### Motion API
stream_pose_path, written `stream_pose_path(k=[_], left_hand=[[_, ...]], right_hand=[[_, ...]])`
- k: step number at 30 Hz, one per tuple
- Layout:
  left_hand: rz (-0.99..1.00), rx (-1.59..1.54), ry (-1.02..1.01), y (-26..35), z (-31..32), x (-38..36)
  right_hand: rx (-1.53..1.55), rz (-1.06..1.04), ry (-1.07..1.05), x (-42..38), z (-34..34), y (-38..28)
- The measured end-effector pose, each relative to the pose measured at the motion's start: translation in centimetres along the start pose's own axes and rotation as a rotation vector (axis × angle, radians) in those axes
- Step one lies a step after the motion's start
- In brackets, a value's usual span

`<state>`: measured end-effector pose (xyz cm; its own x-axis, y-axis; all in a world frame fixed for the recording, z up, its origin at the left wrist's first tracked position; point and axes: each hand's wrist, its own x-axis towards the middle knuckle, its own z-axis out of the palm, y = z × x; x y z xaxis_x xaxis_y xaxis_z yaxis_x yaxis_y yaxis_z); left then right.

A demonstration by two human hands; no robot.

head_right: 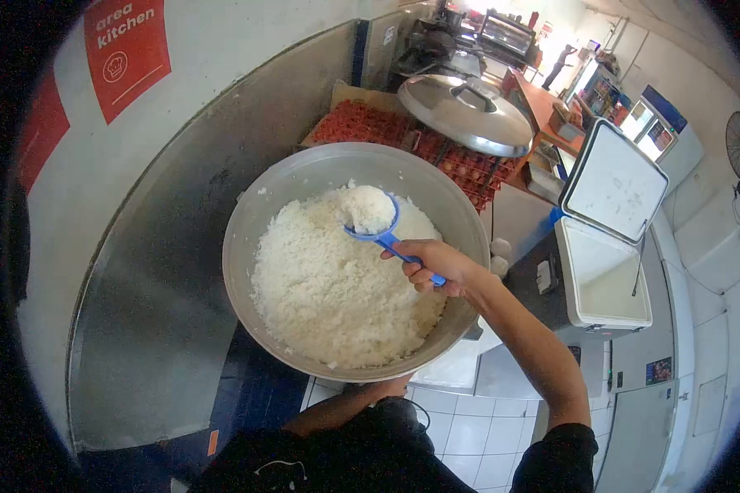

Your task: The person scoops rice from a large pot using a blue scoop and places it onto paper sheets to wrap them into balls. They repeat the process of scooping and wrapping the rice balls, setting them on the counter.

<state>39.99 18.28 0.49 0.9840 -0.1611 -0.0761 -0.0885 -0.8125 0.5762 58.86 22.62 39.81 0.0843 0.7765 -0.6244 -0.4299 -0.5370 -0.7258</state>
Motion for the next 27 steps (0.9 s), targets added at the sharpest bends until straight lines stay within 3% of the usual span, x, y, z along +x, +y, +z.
stream_pose_path(k=[6,13,17,19,20,21,25,27], left_hand=[[0.005,0.061,-0.034,0.1,-0.7,0.0],[-0.014,0.247,-0.093,3.3,-5.2,0.4],[-0.034,0.407,-0.066,-0.5,2.7,2.0],[0.015,0.22,-0.027,2.7,-3.4,1.7],[0.162,0.349,0.131,-4.4,7.3,2.5],[0.112,0.082,0.038,-1.6,2.6,2.3],[0.15,0.049,0.005,-0.7,0.5,1.7],[0.167,0.068,-0.009,-0.2,-0.8,2.0]], right_hand=[[-0.114,-0.067,0.085,-0.5,1.4,1.1],[-0.038,-0.06,0.071,-1.2,0.7,2.1],[-0.049,-0.12,0.12,-3.3,0.0,1.9],[0.032,-0.092,0.135,-4.5,-0.8,2.8],[0.072,-0.126,0.084,-5.0,-1.4,3.5],[0.102,-0.174,0.038,-5.9,-2.1,4.2],[0.178,-0.235,0.086,-12.6,-3.0,5.8],[0.102,-0.369,0.252,-16.2,-3.6,7.7]])
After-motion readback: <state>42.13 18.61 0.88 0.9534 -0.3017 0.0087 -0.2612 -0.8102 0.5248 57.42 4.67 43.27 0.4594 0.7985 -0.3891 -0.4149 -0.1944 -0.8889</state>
